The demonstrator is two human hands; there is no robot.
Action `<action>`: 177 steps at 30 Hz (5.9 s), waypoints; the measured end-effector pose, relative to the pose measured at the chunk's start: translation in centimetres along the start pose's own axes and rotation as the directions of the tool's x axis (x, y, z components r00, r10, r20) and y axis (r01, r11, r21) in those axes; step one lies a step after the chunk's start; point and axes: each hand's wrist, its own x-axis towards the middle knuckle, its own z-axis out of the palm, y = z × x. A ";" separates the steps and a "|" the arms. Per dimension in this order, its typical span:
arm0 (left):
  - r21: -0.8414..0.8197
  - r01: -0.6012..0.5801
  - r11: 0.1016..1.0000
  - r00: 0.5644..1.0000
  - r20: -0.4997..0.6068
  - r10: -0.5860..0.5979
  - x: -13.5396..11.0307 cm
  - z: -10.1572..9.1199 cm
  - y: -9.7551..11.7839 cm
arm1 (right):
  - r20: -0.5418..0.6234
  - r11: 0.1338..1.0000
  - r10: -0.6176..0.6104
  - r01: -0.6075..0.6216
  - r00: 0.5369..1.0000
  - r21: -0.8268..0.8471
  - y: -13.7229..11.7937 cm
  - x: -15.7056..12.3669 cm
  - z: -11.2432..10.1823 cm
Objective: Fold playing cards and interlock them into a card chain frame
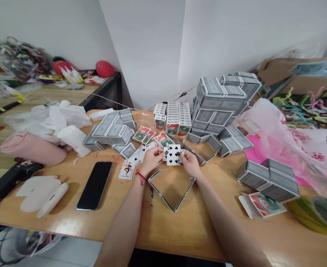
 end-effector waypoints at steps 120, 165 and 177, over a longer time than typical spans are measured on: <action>0.052 0.026 0.998 0.988 0.149 -0.034 -0.2 1.3 0.6 | -0.097 0.996 -0.058 0.050 0.994 -0.079 0.7 0.1 0.4; 0.026 -0.064 0.998 0.983 0.171 0.059 -0.2 1.1 0.9 | 0.037 0.990 0.065 -0.069 0.997 0.122 -2.0 -1.0 1.3; 0.248 -0.114 0.962 0.992 0.088 0.095 -0.4 1.8 0.1 | 0.048 0.983 0.114 -0.120 0.992 0.141 -2.1 -1.0 1.3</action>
